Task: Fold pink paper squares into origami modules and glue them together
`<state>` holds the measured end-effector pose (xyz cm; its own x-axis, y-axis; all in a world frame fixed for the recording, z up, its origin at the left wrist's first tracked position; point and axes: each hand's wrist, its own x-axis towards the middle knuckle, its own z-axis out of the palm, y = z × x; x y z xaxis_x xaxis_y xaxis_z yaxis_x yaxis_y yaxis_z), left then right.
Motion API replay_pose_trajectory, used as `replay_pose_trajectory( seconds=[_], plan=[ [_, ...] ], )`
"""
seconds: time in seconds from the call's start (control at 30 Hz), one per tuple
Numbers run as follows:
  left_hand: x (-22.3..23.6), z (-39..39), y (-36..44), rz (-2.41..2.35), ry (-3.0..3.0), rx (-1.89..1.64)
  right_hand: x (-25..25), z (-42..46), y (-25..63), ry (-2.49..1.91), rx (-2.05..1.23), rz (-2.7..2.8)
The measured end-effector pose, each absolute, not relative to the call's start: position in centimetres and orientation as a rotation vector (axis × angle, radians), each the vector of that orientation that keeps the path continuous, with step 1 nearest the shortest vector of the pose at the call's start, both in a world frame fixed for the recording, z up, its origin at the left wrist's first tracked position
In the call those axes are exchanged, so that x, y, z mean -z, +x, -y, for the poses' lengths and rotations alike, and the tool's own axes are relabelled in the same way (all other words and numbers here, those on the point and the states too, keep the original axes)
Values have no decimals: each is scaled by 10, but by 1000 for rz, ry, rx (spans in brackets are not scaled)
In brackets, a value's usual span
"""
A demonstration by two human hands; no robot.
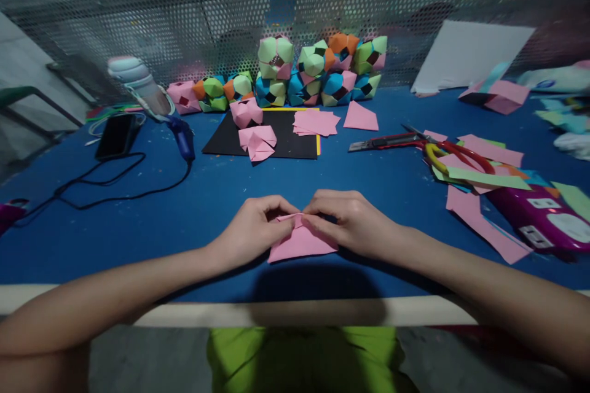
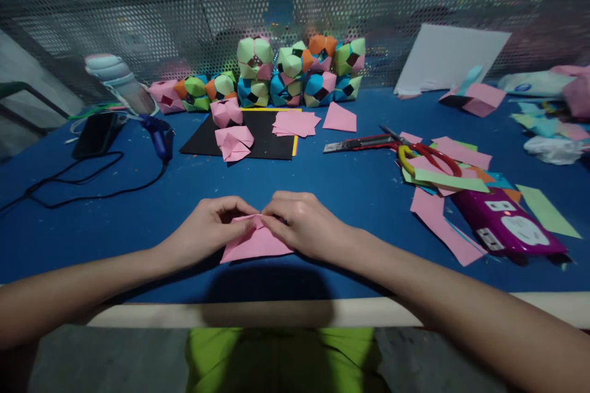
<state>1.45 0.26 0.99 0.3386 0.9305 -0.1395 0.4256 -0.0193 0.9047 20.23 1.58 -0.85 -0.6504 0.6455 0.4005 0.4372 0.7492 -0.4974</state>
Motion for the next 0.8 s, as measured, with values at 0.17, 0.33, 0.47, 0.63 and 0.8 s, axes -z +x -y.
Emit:
replay_pose_trajectory(
  seconds=[0.17, 0.33, 0.47, 0.63, 0.8],
  plan=[
    [-9, -3, 14, -1244, 1609, -603, 8, -15, 204, -777, -476, 2399],
    [-9, -5, 13, -1269, 1632, -594, 9, -15, 205, -731, -448, 2419],
    [-9, -4, 13, -1278, 1627, -596, 11, -15, 204, -690, -380, 2453],
    [-7, -4, 13, -1258, 1659, -610, 13, -15, 204, -634, -177, 2504],
    [-3, -7, 13, -1239, 1737, -640, 13, -15, 204, -575, 13, 2532]
  ],
)
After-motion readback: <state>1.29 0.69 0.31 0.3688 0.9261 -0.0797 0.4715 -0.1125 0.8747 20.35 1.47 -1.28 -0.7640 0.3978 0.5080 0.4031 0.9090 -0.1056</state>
